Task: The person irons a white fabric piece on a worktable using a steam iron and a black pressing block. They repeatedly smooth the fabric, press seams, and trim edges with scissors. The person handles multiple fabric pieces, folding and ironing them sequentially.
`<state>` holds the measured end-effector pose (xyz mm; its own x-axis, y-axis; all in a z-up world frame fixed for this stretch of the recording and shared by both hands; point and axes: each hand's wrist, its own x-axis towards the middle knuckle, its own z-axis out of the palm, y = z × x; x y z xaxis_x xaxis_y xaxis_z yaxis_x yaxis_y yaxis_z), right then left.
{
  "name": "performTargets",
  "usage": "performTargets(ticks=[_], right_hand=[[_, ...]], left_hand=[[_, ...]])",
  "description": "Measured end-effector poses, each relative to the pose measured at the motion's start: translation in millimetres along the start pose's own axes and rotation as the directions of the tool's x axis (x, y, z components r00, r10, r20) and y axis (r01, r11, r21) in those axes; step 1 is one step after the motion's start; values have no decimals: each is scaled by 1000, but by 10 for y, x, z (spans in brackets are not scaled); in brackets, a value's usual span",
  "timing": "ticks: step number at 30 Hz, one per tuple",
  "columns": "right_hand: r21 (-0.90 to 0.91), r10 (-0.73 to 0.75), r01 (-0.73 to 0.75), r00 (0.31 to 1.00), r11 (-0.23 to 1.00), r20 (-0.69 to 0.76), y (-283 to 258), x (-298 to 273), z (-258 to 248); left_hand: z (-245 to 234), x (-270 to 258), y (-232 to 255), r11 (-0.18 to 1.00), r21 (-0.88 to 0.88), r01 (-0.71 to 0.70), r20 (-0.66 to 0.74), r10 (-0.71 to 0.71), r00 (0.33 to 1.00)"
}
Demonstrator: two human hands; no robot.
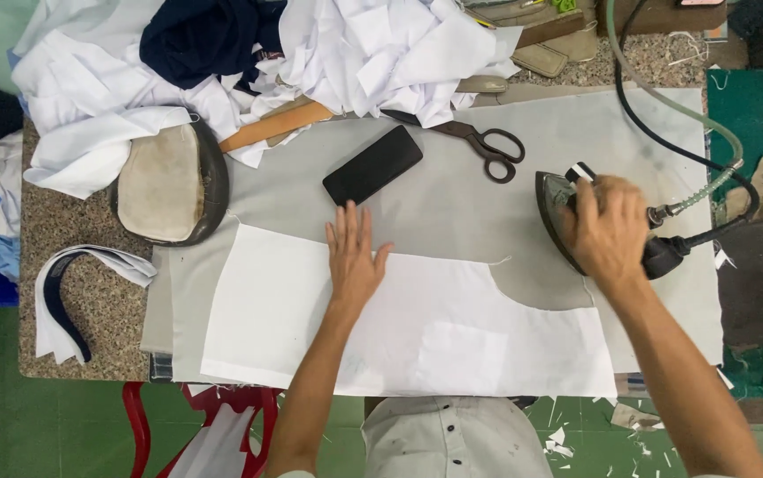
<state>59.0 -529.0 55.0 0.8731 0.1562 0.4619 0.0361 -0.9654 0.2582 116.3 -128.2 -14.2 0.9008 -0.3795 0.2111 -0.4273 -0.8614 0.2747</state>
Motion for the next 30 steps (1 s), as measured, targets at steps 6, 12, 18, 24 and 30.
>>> performTargets(ticks=[6, 12, 18, 24, 30], right_hand=[[389, -135, 139, 990, 911, -37, -1536, -753, 138], [432, -140, 95, 987, 897, 73, -1632, -579, 243], [204, -6, -17, 993, 979, 114, -1230, 496, 1001], [-114, -15, 61, 932, 992, 363, -1030, 740, 1475], [236, 81, -447, 583, 863, 809, -1060, 950, 906]], left_hand=[[330, -694, -1, 984, -164, -74, 200, 107, 974], [79, -915, -1239, 991, 120, 66, 42, -72, 997], [-413, -1382, -2149, 765, 147, 627, -89, -621, 779], [-573, -1821, -1192, 829, 71, 554, 36, -557, 830], [-343, -1898, -1099, 868, 25, 495, -108, -490, 865]])
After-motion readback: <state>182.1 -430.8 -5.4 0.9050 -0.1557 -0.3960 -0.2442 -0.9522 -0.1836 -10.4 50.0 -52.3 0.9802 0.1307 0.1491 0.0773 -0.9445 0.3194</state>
